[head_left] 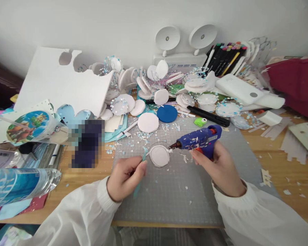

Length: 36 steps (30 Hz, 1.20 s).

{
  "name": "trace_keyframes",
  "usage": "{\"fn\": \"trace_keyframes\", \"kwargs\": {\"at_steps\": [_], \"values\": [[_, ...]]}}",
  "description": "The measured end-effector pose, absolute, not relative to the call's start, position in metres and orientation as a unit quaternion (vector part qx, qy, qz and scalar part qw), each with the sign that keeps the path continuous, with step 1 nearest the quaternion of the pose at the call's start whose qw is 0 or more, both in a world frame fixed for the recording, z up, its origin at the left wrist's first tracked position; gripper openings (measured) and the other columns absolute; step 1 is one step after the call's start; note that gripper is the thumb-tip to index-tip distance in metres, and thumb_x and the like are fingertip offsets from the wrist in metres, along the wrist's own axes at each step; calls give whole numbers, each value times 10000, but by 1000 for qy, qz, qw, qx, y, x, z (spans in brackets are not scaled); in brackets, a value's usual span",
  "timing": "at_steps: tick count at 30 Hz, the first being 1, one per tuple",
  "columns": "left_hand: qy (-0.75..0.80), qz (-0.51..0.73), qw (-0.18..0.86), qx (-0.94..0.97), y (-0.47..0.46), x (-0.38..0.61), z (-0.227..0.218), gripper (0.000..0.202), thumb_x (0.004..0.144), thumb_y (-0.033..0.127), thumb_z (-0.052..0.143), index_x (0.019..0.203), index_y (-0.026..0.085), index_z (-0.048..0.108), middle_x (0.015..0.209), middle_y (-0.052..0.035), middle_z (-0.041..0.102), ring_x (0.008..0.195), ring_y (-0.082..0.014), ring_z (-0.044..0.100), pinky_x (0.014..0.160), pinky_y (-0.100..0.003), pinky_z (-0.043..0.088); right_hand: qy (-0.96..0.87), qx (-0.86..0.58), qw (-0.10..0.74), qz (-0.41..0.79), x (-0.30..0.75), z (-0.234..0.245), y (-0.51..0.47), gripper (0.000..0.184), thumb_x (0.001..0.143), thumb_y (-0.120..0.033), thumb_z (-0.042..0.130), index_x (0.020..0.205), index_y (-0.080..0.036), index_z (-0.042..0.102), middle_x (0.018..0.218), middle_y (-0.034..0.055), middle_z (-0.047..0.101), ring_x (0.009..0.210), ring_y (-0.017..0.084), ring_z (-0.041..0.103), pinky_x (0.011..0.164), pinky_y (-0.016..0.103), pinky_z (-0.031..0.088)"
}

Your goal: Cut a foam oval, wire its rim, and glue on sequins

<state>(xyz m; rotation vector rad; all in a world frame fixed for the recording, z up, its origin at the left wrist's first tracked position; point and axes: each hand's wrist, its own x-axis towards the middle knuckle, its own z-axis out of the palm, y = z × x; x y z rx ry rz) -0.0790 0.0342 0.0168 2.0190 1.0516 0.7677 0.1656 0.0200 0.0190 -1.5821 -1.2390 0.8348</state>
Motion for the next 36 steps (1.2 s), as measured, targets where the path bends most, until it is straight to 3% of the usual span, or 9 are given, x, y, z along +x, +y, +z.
{"fn": "trace_keyframes", "kwargs": {"at_steps": [4,6,12,15,18,21,27,36], "values": [[416,216,101,878,39,-87,16,366,882,234,437,520,188,449,402,29,417,384,-100,377,457,-262,232,-502,-639,477,336,166,17,20,197,722,-377,651,731,-232,519,543,-29,529,483,141,487,468,289,412],[423,157,20,892,40,-87,12,346,863,262,465,526,188,487,395,16,456,378,-113,397,464,-276,202,-506,-629,485,335,166,16,19,183,723,-366,652,727,-235,524,540,-29,533,476,145,490,463,294,415],[472,57,-33,879,43,-83,13,397,817,423,550,502,182,554,410,-32,520,398,-144,436,482,-291,159,-506,-616,514,318,164,18,16,180,685,-337,669,704,-233,524,523,-30,551,452,141,491,432,287,406],[507,156,-8,848,40,-79,28,390,790,511,593,592,175,606,468,-24,543,481,-158,492,518,-283,277,-502,-612,526,310,162,18,15,176,686,-328,670,699,-235,521,513,-31,545,450,139,484,421,283,400],[515,312,135,787,29,-70,48,212,822,385,626,840,176,660,641,-9,600,578,-133,508,611,-271,389,-498,-609,535,308,161,15,13,178,692,-328,677,703,-239,523,527,-28,545,448,140,478,419,287,397],[488,404,270,725,16,-53,62,174,814,316,662,941,196,660,763,-13,597,681,-133,509,678,-263,418,-494,-611,539,303,161,13,12,183,690,-335,683,713,-237,530,534,-26,541,449,143,475,420,289,392],[476,470,406,622,8,-25,62,220,771,316,720,965,235,654,824,-10,578,754,-144,499,715,-264,420,-489,-619,547,281,160,11,10,201,666,-341,692,709,-218,539,530,-29,545,438,126,455,406,266,378],[492,501,425,571,4,-17,59,71,806,275,683,858,232,664,766,1,574,720,-134,521,692,-246,437,-505,-606,556,262,158,11,6,140,699,-288,679,740,-237,555,523,-48,520,438,117,435,420,261,380]]}}
